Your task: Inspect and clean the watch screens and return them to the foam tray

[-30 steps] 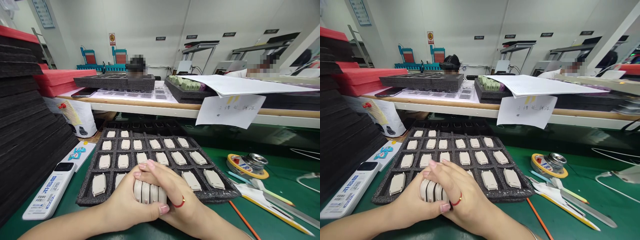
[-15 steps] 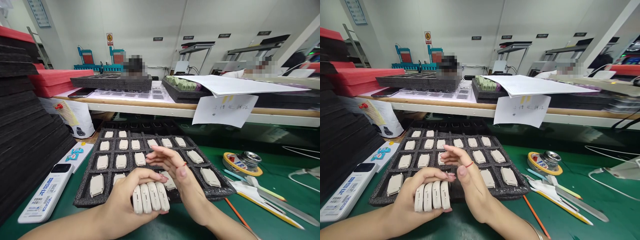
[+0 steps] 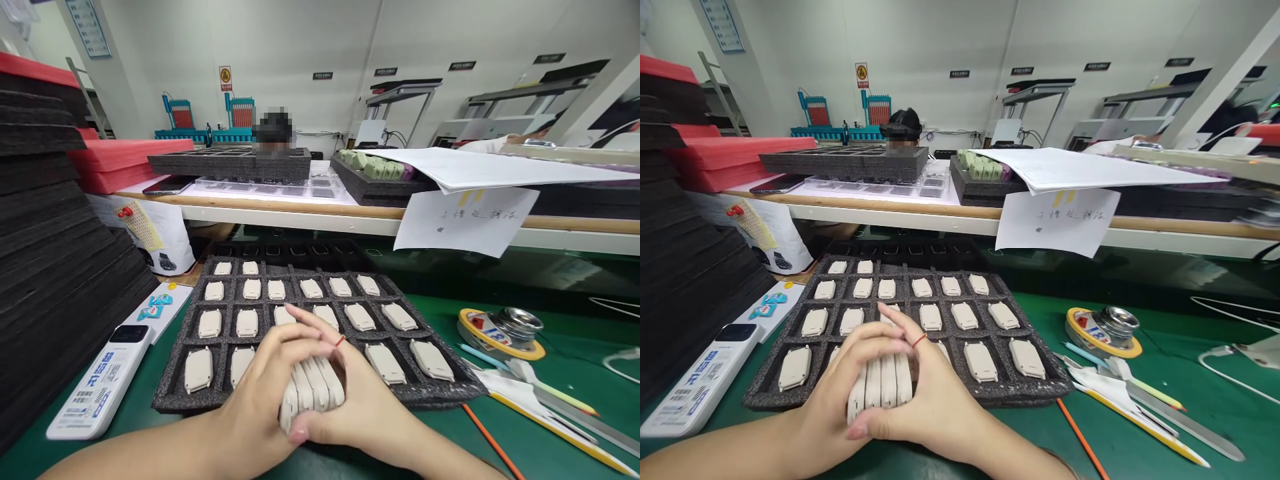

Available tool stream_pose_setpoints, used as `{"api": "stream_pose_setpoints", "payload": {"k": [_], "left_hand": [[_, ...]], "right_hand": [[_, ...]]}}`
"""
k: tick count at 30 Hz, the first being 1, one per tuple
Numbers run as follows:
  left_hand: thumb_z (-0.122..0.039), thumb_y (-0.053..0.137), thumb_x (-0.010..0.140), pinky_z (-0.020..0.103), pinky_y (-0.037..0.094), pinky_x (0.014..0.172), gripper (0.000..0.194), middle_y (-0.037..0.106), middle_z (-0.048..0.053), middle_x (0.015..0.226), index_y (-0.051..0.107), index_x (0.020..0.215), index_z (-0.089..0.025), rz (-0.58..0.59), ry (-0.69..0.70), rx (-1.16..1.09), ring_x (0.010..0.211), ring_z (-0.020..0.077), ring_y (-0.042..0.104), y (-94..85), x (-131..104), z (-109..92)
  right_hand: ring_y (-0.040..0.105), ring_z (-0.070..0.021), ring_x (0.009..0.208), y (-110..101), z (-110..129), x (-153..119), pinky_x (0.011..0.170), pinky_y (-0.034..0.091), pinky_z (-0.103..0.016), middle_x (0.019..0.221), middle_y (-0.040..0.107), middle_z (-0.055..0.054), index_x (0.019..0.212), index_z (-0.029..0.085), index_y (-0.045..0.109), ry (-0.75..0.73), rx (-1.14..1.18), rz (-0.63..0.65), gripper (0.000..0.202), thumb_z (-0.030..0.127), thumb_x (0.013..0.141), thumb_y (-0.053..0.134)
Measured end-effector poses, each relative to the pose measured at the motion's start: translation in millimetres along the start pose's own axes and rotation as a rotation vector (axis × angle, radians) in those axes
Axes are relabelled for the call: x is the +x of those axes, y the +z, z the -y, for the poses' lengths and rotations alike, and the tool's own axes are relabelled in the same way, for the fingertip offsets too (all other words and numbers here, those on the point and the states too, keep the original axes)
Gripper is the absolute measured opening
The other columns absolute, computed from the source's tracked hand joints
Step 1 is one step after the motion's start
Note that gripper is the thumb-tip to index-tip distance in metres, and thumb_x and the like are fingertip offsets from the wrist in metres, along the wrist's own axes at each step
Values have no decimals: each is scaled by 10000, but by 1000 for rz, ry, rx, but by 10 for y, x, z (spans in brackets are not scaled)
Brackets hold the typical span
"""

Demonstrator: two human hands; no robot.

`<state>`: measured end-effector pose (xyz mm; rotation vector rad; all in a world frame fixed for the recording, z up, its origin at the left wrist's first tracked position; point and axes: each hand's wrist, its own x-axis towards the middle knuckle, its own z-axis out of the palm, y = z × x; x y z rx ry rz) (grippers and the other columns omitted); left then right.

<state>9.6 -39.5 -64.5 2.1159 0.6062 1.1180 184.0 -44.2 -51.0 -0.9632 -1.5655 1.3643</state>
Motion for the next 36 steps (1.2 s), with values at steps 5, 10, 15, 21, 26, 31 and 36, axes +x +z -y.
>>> {"api": "stream_pose_setpoints", "payload": {"k": [5,10,15,21,26,31,36], "left_hand": [[-389,931,578,495,429,1062,1170,382,148,1487,200,1490,-342,-11,-465,-430,1334,345,459,-5,86,-6],[-392,886,669,278,522,733,625,672,48,914,568,1161,-173,-24,-770,-909,838,182,669,-14,182,-9],[-487,838,706,248,541,611,554,702,54,868,600,1105,-183,-139,-859,-1116,779,202,716,-12,174,12],[-477,862,676,206,571,563,514,725,53,826,646,1032,-176,-169,-853,-1226,710,153,705,4,130,34],[-454,851,698,191,574,534,447,743,77,909,667,1000,-180,-104,-762,-1322,837,208,740,-10,130,63],[-460,814,744,191,579,562,415,748,79,949,673,1031,-196,-33,-630,-1408,851,201,744,-16,113,73],[-484,795,756,187,572,576,445,743,78,944,684,1072,-192,-36,-617,-1427,831,195,742,-5,92,76]], "right_hand": [[738,-228,918,-32,27,0,856,596,-362,1105,744,-41,1578,319,128,-284,-297,-69,1097,229,734,824],[623,-261,1200,-43,-51,43,1021,516,-439,1286,658,-62,1572,363,148,-630,-687,-4,895,133,866,648],[652,-208,1155,-157,131,24,986,539,-319,1242,682,-40,1323,298,512,-482,-512,-42,680,205,736,842],[713,-191,981,-210,266,46,861,576,-287,1056,740,-49,737,215,679,-463,-386,-74,117,183,807,767],[711,-121,708,-224,215,36,677,601,-223,849,730,0,792,255,701,-529,-157,-382,128,214,909,670],[684,-199,1083,-210,228,-21,945,573,-292,1113,716,-44,1094,277,669,-609,-309,-231,334,288,793,814],[583,-211,1241,-151,201,-19,1071,485,-297,1286,620,-92,1298,236,554,-635,-526,-65,631,304,745,851]]}}
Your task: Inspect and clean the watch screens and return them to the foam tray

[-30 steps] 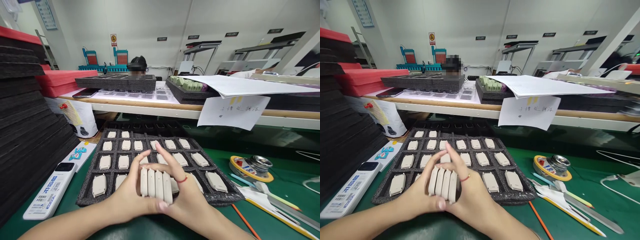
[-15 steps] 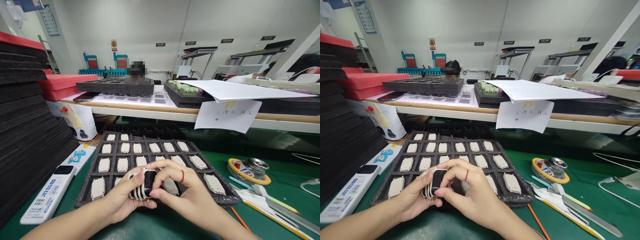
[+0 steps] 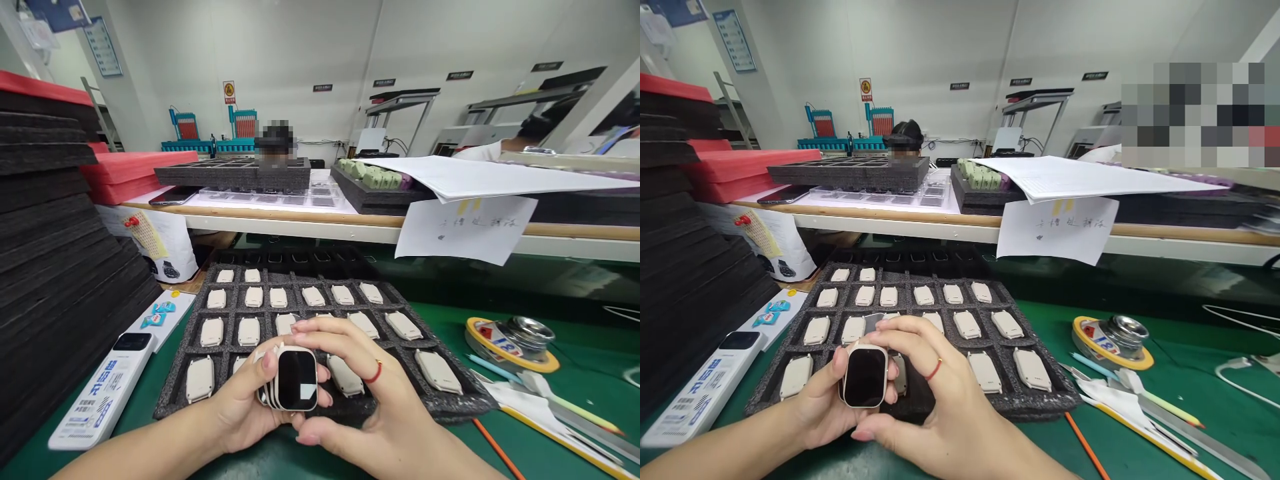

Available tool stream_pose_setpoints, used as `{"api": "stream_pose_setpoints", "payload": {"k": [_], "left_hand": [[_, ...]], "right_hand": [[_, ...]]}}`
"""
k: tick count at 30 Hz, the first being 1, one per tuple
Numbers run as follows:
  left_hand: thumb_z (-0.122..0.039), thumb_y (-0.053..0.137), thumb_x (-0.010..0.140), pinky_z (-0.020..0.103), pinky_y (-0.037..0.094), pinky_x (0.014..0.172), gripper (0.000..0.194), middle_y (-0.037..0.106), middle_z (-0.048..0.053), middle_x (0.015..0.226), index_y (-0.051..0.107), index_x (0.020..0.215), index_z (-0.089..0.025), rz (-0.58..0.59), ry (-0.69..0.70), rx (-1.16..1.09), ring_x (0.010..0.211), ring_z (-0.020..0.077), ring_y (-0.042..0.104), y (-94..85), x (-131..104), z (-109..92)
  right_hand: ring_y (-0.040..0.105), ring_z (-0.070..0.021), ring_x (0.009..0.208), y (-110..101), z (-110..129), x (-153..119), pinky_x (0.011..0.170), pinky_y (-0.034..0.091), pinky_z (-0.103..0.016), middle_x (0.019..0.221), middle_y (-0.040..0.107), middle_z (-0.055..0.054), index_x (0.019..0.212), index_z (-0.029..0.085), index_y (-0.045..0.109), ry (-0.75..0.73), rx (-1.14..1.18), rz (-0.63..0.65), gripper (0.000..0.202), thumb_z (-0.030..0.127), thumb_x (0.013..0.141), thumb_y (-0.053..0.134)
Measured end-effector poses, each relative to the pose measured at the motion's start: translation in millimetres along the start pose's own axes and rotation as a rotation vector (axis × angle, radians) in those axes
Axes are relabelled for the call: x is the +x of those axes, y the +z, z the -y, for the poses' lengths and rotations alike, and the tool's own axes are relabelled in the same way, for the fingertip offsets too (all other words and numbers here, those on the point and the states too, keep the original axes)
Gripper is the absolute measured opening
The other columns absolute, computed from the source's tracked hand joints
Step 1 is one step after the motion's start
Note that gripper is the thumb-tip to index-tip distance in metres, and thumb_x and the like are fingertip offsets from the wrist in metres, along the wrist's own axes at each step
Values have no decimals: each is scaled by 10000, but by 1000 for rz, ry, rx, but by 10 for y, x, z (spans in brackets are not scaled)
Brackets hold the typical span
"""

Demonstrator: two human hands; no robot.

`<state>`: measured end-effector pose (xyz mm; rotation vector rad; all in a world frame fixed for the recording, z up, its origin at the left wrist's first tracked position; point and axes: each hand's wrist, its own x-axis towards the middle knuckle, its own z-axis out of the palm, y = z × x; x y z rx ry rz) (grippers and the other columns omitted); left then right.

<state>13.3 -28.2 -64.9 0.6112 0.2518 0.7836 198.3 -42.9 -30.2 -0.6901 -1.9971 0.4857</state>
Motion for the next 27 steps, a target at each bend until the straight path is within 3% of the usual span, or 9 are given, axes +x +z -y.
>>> {"api": "stream_pose_setpoints", "payload": {"k": [3,6,8,12,15,19,21,25,27], "left_hand": [[-503,770,773,182,571,542,445,745,88,943,698,1063,-174,23,-3,-11,797,194,745,-14,4,8],[-484,762,789,181,584,558,410,749,84,964,702,1068,-189,52,-11,-31,832,193,748,-24,9,7],[-471,757,799,171,583,563,391,750,83,970,703,1070,-193,76,-10,-43,855,193,748,-28,15,5],[-462,750,810,159,576,556,385,745,89,973,701,1072,-184,78,-6,-46,875,198,747,-38,23,6],[-468,772,785,175,587,558,395,738,79,911,705,1050,-182,37,-12,-36,837,194,746,-37,17,11],[-462,808,746,197,594,550,385,720,40,889,709,1007,-196,-54,-22,-22,669,137,715,-23,1,16],[-474,819,729,196,585,545,410,711,38,879,704,1006,-194,-79,-24,-9,640,128,701,-13,-3,15],[-485,837,702,194,561,539,453,690,35,845,686,1009,-188,-99,-27,10,637,128,684,4,-8,9],[-492,844,689,191,550,530,472,683,30,843,676,1011,-191,-110,-25,13,626,122,672,11,-8,7]], "right_hand": [[591,-199,1225,1,-15,-6,1075,482,-307,1270,628,-76,1285,256,557,-10,1,7,537,300,807,797],[535,-253,1307,-16,-29,-24,1111,465,-393,1361,582,-107,1376,241,487,-16,28,11,617,282,827,765],[507,-280,1345,-33,-41,-40,1120,459,-448,1425,537,-121,1416,234,451,-14,75,-69,603,208,864,692],[685,-187,1124,-120,-41,-49,996,576,-307,1177,717,-51,1248,243,608,-127,-2,-292,466,-10,857,590],[745,-157,965,-217,13,-46,890,614,-210,1007,784,-32,1118,201,691,-284,-231,-171,377,-29,820,670],[697,-190,1106,-245,71,-68,981,590,-281,1121,769,-45,1194,179,675,-336,-317,55,334,71,878,678],[680,-178,1133,-195,56,-85,1014,567,-282,1127,769,-42,1193,167,681,-373,-317,64,278,107,927,630],[699,-160,1073,-83,-1,-90,999,566,-270,1050,787,-45,1151,150,705,-455,-300,-59,232,142,976,552],[711,-171,1021,-67,4,-66,935,594,-291,1031,790,-40,1165,170,692,-440,-322,-18,243,132,958,570]]}}
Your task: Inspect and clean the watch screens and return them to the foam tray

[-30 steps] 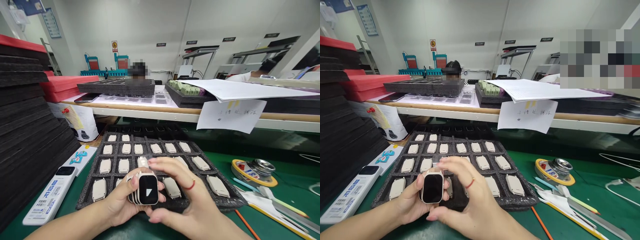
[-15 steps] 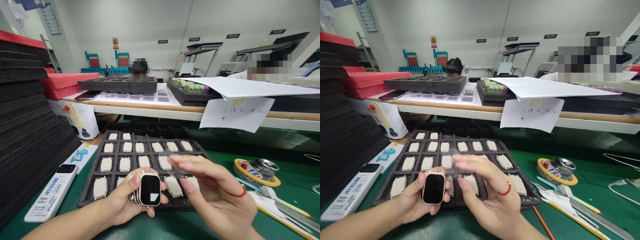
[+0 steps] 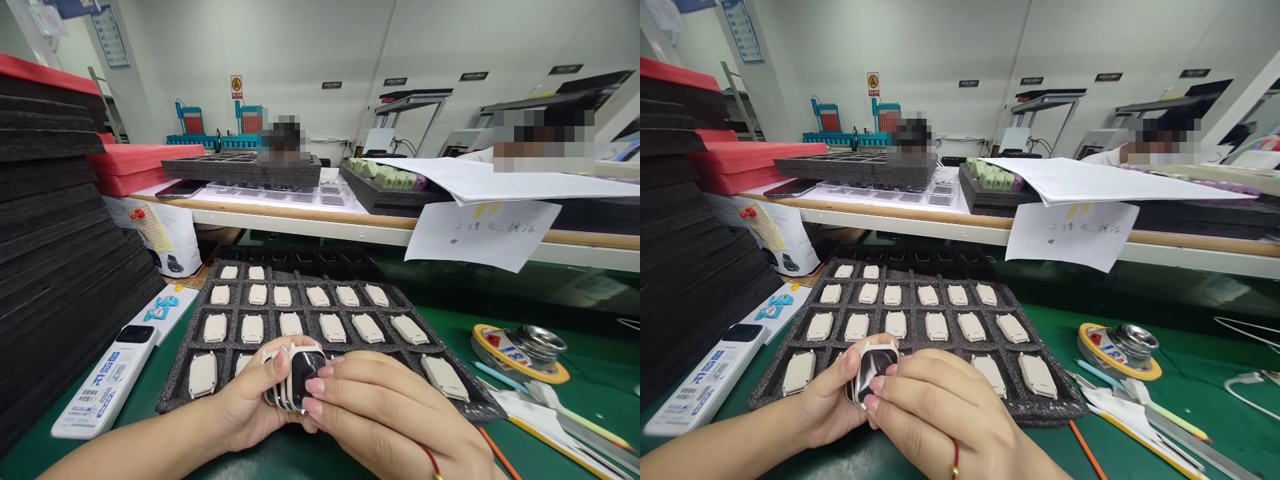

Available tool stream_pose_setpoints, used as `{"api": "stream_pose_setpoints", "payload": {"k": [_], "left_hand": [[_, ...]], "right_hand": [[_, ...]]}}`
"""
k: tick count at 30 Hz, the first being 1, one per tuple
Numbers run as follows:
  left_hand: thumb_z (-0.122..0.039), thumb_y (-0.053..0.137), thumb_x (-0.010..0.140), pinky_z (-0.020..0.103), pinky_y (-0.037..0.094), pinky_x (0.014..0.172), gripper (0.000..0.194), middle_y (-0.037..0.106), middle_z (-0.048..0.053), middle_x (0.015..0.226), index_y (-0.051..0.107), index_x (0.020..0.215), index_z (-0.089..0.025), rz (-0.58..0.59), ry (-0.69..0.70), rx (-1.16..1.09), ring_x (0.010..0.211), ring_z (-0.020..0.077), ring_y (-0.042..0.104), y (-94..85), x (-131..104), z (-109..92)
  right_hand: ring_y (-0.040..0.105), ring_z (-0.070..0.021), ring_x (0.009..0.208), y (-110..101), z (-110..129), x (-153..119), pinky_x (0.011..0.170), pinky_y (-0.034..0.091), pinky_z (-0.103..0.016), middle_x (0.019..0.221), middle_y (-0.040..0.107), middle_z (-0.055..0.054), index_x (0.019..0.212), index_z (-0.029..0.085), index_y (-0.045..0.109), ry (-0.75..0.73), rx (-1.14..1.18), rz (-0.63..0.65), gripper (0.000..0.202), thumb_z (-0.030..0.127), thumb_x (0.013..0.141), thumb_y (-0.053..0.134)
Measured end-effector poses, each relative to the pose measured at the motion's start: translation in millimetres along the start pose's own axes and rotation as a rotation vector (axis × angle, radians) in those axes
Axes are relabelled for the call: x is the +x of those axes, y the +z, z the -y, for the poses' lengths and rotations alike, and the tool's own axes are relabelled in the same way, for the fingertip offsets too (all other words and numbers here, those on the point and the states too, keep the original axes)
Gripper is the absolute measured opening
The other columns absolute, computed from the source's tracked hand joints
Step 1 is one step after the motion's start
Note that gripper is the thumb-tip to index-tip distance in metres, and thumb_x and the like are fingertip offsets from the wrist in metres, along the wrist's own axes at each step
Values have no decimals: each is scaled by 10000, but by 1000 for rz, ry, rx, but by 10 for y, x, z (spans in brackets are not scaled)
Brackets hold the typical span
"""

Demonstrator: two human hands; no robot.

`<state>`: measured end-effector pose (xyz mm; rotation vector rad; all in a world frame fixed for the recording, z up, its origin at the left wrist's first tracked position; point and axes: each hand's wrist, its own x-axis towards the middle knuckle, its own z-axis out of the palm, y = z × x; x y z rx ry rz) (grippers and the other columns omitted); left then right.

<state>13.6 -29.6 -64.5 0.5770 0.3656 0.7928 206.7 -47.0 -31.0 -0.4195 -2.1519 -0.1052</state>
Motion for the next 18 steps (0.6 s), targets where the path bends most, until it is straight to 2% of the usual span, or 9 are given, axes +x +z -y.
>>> {"api": "stream_pose_setpoints", "payload": {"k": [4,7,10,13,16,18], "left_hand": [[-484,854,679,173,517,516,457,660,11,808,656,968,-191,-41,29,27,609,98,627,9,16,13],[-467,868,667,169,488,505,480,618,-18,723,639,995,-202,-58,47,79,596,102,612,9,36,40],[-449,891,641,184,504,592,518,636,-2,757,623,1005,-196,-109,48,123,691,127,647,9,46,60],[-457,866,679,141,435,523,472,650,3,768,624,984,-191,-151,36,73,606,80,593,17,45,56],[-493,833,708,124,339,423,438,657,6,763,646,956,-183,-165,24,7,515,54,537,33,44,37],[-521,834,689,133,373,427,478,686,39,813,664,975,-177,-153,2,11,596,102,618,39,48,27]], "right_hand": [[683,-208,800,6,22,64,717,592,-359,936,780,-42,1164,221,656,96,-24,64,310,181,862,717],[618,-196,721,75,33,60,639,555,-341,868,706,-51,1324,210,556,257,14,54,571,352,821,785],[593,-167,718,146,23,37,628,551,-277,859,620,-15,1320,242,548,432,123,114,684,341,723,867],[578,-129,699,148,-2,31,636,539,-224,890,622,19,1204,270,565,525,263,78,618,218,682,892],[623,-146,799,111,-33,33,730,548,-241,994,671,8,1188,283,548,537,341,-13,584,242,706,874],[649,-182,897,93,-53,34,805,549,-288,1038,691,-15,1216,282,551,502,338,-14,568,265,735,855]]}}
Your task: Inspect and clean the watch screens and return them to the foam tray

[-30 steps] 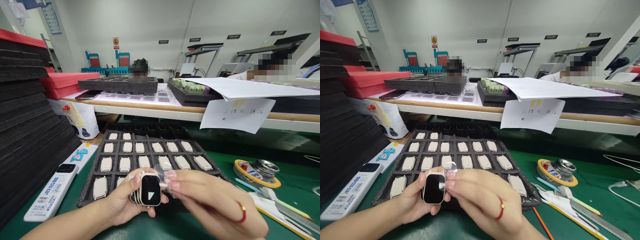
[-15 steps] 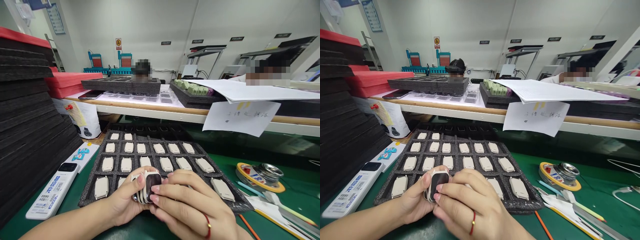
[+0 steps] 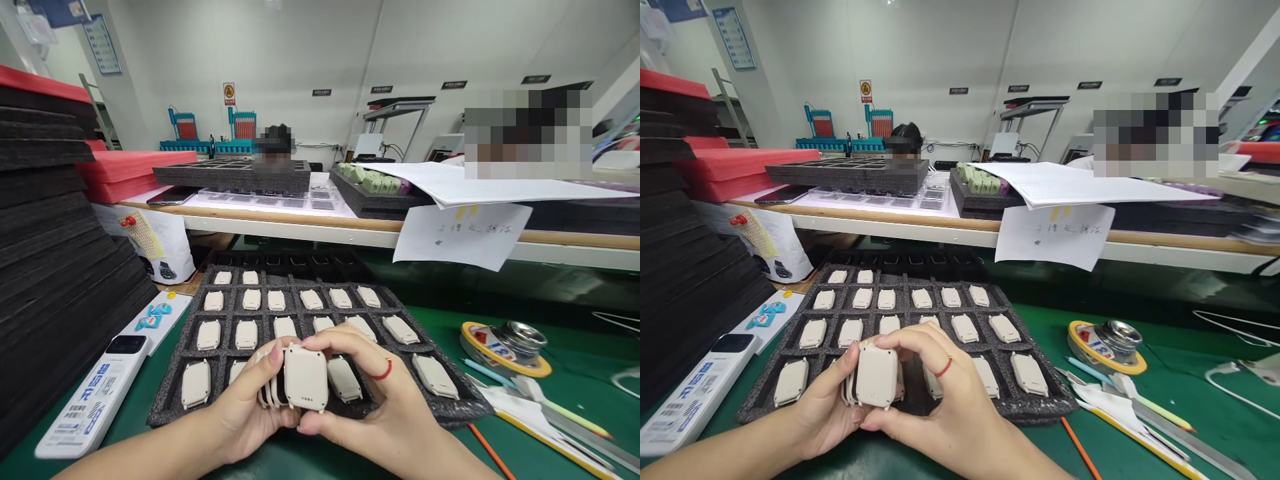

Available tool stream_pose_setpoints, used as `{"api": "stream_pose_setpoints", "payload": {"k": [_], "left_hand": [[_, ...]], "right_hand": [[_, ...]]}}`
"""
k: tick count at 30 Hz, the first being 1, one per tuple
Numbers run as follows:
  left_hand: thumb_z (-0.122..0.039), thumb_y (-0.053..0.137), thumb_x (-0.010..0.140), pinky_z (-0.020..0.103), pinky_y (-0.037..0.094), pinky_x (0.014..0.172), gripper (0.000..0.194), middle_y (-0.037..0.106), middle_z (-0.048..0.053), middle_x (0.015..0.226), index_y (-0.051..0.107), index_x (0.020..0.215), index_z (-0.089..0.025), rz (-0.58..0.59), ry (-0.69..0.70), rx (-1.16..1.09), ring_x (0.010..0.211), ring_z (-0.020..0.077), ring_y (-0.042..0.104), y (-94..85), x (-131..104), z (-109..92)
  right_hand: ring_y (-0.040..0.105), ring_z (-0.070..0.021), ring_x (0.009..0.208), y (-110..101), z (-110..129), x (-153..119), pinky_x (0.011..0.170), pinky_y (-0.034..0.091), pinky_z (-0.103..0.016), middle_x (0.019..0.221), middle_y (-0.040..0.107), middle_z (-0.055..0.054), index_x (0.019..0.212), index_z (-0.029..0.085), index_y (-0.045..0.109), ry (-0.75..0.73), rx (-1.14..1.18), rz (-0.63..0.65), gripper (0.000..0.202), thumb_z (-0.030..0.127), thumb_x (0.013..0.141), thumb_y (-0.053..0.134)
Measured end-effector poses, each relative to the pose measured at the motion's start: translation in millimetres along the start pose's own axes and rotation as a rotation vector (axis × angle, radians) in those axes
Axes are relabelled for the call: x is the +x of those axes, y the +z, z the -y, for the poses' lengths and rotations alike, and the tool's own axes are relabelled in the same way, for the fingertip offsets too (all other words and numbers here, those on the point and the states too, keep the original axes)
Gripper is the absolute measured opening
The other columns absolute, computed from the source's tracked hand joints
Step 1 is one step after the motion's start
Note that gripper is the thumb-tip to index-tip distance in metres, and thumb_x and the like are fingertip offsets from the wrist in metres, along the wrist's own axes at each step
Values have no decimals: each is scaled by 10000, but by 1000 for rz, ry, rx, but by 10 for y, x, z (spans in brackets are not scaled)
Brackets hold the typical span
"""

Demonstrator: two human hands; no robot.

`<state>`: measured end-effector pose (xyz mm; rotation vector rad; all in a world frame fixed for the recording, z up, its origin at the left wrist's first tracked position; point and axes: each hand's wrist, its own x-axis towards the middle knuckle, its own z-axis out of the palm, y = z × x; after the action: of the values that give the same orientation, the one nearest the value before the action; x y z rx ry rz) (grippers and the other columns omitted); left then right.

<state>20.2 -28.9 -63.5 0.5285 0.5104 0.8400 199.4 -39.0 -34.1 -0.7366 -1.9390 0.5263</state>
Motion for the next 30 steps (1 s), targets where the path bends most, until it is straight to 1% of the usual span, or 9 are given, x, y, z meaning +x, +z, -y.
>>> {"api": "stream_pose_setpoints", "payload": {"k": [3,12,16,20,22,24,26,28,30], "left_hand": [[-552,830,674,143,411,426,518,716,82,851,674,986,-170,50,-26,21,671,158,678,-2,9,-7],[-523,840,679,135,434,430,493,720,82,788,691,975,-159,71,-7,21,662,164,697,-15,-9,21],[-366,899,654,164,545,554,490,737,72,870,691,1044,-155,-138,31,-53,754,168,716,14,2,7],[-129,774,781,107,521,519,242,757,107,943,675,1001,-120,-395,33,-161,768,150,732,76,16,-61],[-178,701,841,97,442,399,142,755,92,872,666,968,-123,-366,42,-186,590,113,696,79,13,-91],[-275,684,849,103,294,290,168,728,45,750,660,926,-128,-244,63,-180,342,39,514,56,5,-104],[-337,696,826,119,190,267,240,700,15,700,664,944,-131,-139,68,-133,255,-6,338,27,-3,-97],[-319,720,796,122,201,300,287,711,36,747,672,1001,-125,-114,59,-77,292,-4,363,11,-9,-76],[-300,745,778,123,252,352,325,728,83,833,677,1033,-112,-122,49,-33,369,11,442,15,-9,-52]], "right_hand": [[658,-211,942,-12,-14,9,854,545,-346,1070,708,-44,1232,274,552,-34,-36,28,550,269,761,835],[646,-204,918,-10,-18,20,842,539,-356,1030,699,-53,1349,266,527,-95,-89,90,632,257,788,818],[663,-223,930,-106,-34,55,831,547,-365,1032,710,-56,1248,259,599,-57,-208,13,513,258,776,799],[683,-233,901,-208,-151,103,801,561,-361,999,724,-51,1115,231,652,133,-298,-76,358,266,770,741],[679,-243,933,-214,-247,111,827,562,-384,1007,717,-58,1091,223,666,203,-324,5,325,266,775,734],[662,-268,992,-198,-340,101,874,557,-432,1035,698,-73,1071,219,688,251,-361,154,326,269,758,766],[644,-292,1053,-187,-401,80,919,548,-472,1078,677,-89,1081,220,701,297,-382,288,362,269,738,802],[626,-302,1110,-195,-407,57,959,534,-488,1148,650,-99,1168,233,674,319,-368,335,450,260,740,812],[602,-287,1167,-209,-355,42,994,515,-474,1228,618,-99,1260,257,609,279,-315,296,477,251,806,758]]}}
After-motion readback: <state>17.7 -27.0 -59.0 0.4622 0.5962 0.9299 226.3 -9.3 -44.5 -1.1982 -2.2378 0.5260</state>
